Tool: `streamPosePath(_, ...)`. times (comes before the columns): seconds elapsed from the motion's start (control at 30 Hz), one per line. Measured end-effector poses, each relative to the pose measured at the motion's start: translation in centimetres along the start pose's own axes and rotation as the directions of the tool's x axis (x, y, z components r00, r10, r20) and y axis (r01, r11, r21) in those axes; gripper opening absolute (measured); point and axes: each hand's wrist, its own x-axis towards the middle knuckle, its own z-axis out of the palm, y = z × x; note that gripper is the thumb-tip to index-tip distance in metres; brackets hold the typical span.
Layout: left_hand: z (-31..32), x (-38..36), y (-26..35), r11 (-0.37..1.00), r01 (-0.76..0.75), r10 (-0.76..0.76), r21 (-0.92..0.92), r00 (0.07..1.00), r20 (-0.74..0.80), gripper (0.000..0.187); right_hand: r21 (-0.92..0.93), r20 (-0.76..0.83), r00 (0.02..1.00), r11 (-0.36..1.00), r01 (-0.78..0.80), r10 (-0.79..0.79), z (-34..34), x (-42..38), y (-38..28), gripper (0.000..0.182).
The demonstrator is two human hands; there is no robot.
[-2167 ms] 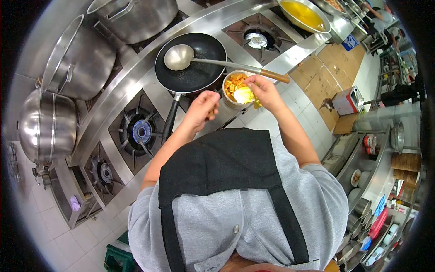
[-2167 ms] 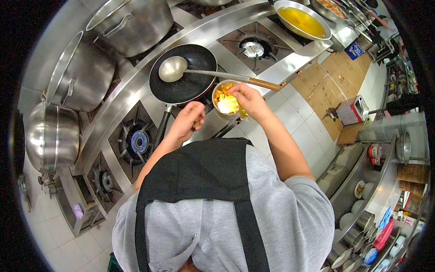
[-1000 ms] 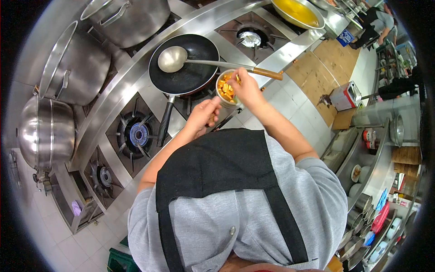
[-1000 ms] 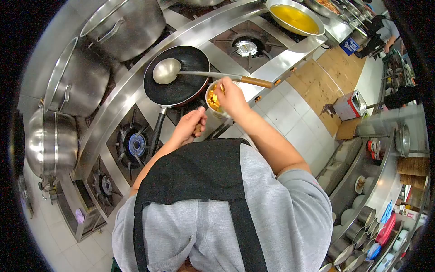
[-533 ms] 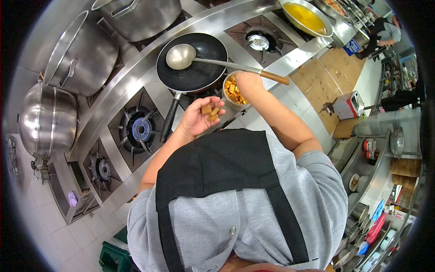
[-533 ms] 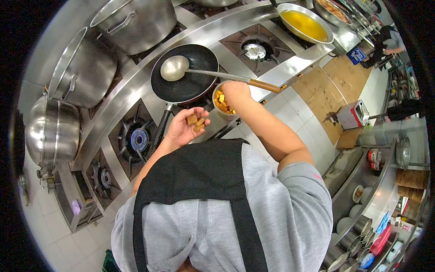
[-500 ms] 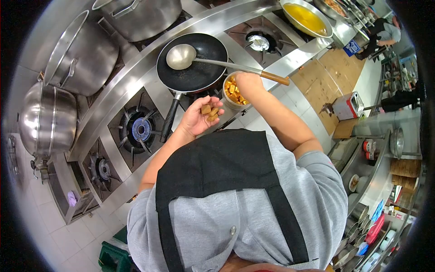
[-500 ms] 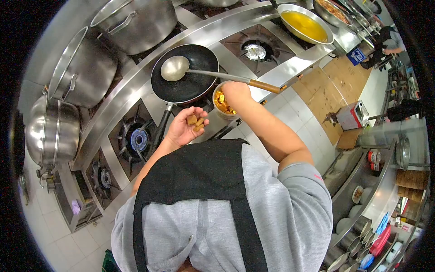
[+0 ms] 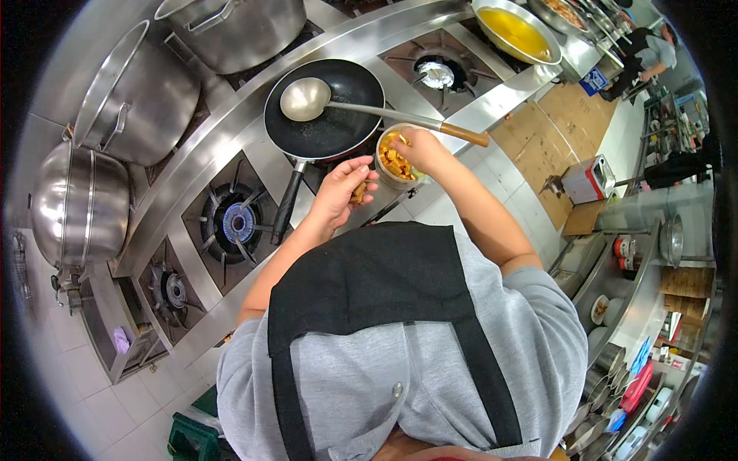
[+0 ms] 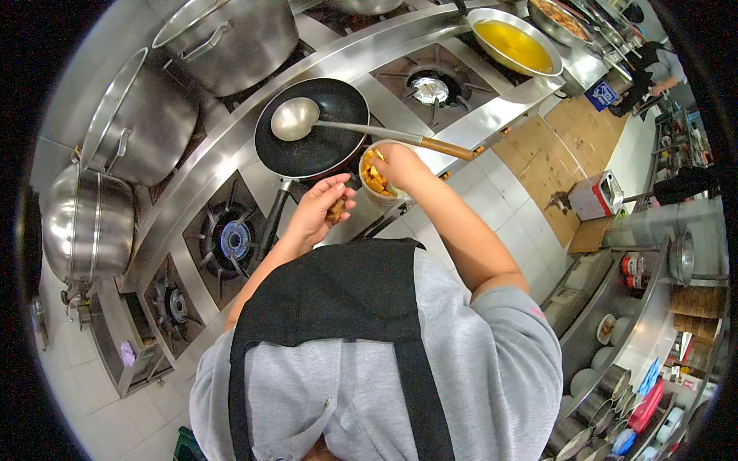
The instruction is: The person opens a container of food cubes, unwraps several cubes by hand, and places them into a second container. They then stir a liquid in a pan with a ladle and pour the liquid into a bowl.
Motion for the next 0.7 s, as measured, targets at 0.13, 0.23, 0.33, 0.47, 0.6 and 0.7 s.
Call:
streamPosePath(0.13,0.6,-0.1,0.4,0.996,-0.085,0.085,0.012,0.996,0.005,0.037,0.584,0.294,0.951,0.770,-0.258,0.096,-1.0,-2.6,-2.4,0.027)
streamPosePath(0.23,0.8,0.1,0.6,0.994,-0.107,0.107,0.020,0.994,0.038,0.035,0.631,0.331,0.938,0.717,-0.298,0.099,-1.4,-3.5,-3.8,0.024)
streamPosePath(0.33,0.5,0.4,0.4,0.991,-0.128,0.127,0.029,0.991,0.031,0.032,0.626,0.309,0.949,0.738,-0.253,0.064,-1.9,-3.9,-4.3,0.024)
streamPosePath(0.47,0.8,0.4,0.5,0.984,-0.151,0.150,0.092,0.989,0.017,0.029,0.618,0.217,0.976,0.774,-0.136,-0.002,-1.0,-4.3,-3.9,0.024)
streamPosePath(0.6,1.1,0.3,0.2,0.954,-0.232,0.233,0.189,0.972,0.018,0.028,0.491,0.089,0.996,0.870,-0.042,-0.002,-0.7,-4.5,-4.5,0.025)
streamPosePath(0.7,1.0,0.3,0.2,0.948,-0.240,0.239,0.210,0.971,0.030,0.028,0.382,0.028,1.000,0.924,-0.011,0.000,-0.7,-4.6,-5.2,0.026)
